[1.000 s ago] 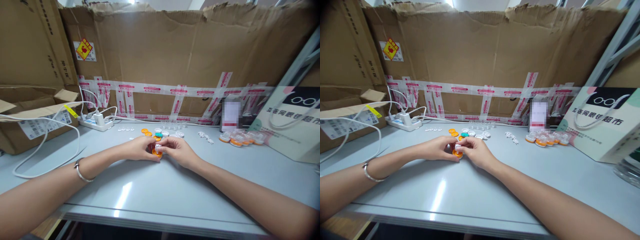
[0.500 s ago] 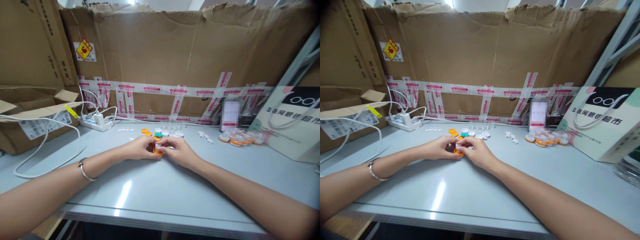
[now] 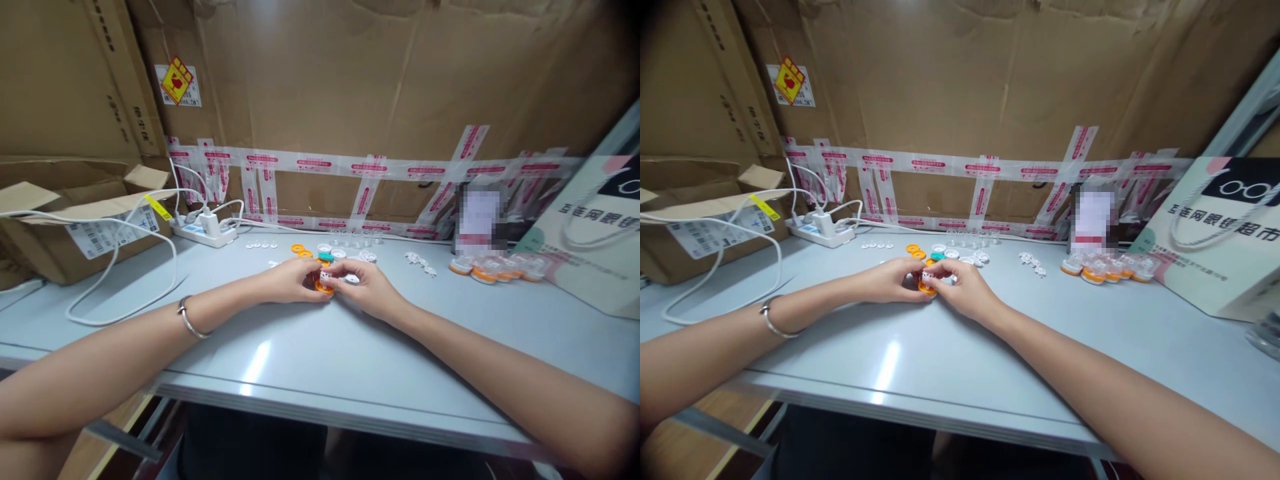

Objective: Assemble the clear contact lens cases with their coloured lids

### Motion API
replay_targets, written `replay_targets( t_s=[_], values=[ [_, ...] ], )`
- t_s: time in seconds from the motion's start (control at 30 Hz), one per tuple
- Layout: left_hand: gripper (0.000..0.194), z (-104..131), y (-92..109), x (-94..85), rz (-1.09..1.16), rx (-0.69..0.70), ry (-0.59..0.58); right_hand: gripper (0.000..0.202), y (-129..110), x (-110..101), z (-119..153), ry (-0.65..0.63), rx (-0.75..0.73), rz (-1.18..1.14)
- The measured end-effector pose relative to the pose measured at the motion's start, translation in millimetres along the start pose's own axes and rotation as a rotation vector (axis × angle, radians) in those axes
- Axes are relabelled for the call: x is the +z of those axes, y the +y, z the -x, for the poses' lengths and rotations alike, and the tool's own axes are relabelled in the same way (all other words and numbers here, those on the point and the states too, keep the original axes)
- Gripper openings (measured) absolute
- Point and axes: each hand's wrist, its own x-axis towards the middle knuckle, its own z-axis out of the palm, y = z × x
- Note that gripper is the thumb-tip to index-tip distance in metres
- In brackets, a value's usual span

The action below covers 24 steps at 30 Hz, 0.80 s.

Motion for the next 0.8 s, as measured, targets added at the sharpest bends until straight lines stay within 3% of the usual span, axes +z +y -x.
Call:
replay_targets(
  t_s=[0.13, 0.37, 0.57, 0.8],
  values=[
    [0.035, 0.8, 6.1, -4.2, -0.054, 0.0, -0.021, 0.016, -3.3, -0.7, 2.8, 0.006, -0.001, 0.006],
    [0.031, -2.0, 6.3, -0.5, 0.025, -0.085, -0.046, 0.015, -1.7, -1.0, 3.5, 0.029, -0.009, -0.039],
    [0.022, 0.7, 4.5, -2.2, 0.076, 0.014, -0.074, 0.013, -2.4, 1.3, 3.0, 0.0, -0.011, -0.048],
    [0.023, 2.5, 1.5, 1.6, 0.121, -0.007, -0.032, 0.015, -5.2, 0.0, 3.0, -0.04, -0.021, -0.054]
  ],
)
